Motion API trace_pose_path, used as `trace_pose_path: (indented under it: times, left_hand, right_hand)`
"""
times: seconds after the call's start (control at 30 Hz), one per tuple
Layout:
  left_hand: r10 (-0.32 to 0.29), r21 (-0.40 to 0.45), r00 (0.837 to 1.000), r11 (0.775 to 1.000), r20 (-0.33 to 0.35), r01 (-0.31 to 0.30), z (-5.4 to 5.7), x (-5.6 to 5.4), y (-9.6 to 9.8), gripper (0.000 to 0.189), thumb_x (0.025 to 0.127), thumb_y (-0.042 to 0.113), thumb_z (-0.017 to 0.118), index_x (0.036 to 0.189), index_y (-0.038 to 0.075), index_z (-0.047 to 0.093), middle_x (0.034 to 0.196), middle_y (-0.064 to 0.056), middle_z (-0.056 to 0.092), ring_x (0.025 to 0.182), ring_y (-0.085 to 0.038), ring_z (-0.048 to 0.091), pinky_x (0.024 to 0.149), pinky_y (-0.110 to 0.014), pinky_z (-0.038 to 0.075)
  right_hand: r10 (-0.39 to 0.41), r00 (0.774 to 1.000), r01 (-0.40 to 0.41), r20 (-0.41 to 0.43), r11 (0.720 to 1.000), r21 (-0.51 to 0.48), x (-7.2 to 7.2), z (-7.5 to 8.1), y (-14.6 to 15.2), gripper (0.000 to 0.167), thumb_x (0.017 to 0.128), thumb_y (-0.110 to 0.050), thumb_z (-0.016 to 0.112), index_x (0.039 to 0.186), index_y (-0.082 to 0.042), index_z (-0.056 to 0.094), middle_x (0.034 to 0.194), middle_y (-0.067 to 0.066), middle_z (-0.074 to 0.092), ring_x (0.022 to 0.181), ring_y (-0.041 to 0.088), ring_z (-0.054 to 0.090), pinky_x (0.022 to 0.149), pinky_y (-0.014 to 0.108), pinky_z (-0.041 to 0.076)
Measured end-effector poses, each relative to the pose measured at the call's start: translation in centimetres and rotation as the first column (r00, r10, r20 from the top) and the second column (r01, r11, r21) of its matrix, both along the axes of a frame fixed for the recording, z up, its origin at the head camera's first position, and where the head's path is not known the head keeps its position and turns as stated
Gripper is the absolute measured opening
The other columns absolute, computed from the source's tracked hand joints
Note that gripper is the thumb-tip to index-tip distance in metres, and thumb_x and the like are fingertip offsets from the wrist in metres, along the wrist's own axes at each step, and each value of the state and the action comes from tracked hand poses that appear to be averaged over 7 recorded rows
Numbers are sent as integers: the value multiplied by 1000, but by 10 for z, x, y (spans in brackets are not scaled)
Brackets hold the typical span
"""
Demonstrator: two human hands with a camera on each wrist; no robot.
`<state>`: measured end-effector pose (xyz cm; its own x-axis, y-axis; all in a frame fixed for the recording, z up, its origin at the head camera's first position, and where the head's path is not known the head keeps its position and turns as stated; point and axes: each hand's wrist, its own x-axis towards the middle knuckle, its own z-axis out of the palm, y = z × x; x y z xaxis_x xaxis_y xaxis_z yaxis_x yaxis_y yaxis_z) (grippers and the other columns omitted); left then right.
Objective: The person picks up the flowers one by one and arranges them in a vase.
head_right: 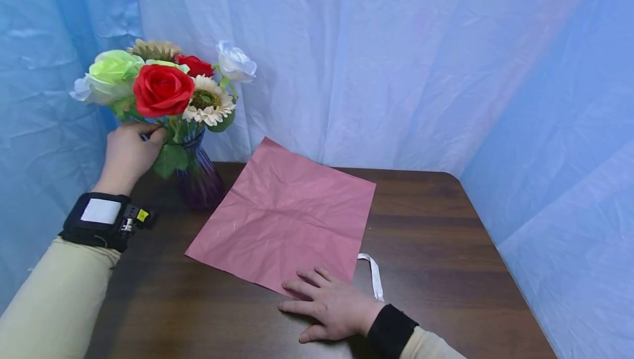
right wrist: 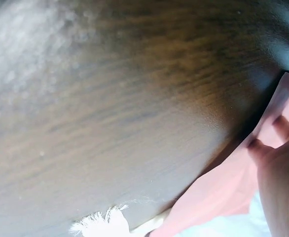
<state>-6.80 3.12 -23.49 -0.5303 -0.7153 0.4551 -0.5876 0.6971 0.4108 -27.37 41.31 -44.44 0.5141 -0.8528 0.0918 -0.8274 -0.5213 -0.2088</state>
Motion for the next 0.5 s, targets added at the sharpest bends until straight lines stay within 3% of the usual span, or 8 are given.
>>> trace_pose_path:
  times: [0.2,0.33,0.43,0.5]
  left_hand:
    - [-4,-38,996,999,-93,1,-8,8,16,38,106,22,50,124,-6,67,111,-28,62,99,-44,57,83,-58,44]
    - [28,-45,988,998,-153,-35,-16,15,30,40,103,22,53,132,-6,56,114,-25,56,97,-40,55,81,-50,42]
    - [45,-56,988,997,-147,-54,-22,21,43,36,99,19,55,124,-5,49,112,-23,52,96,-38,53,78,-47,40]
    - [34,-78,994,996,-104,-43,-27,24,51,31,97,17,57,118,-5,48,109,-24,51,95,-40,52,76,-49,41]
  right_hand:
    - [7,1000,-7,-10,1000,-7,-3,0,0,65,102,-62,46,158,-32,38,166,5,32,150,36,32,114,58,36]
    - [8,1000,-8,-23,1000,-1,-4,0,0,65,102,-63,43,159,-33,37,167,3,30,151,35,31,114,57,36]
    - [14,1000,-14,-26,1000,17,-4,1,0,65,103,-64,41,160,-34,34,167,2,29,151,34,31,115,57,35]
    - [22,1000,-21,-23,999,27,-5,2,-1,64,103,-63,40,160,-34,33,167,2,29,151,35,31,115,57,35]
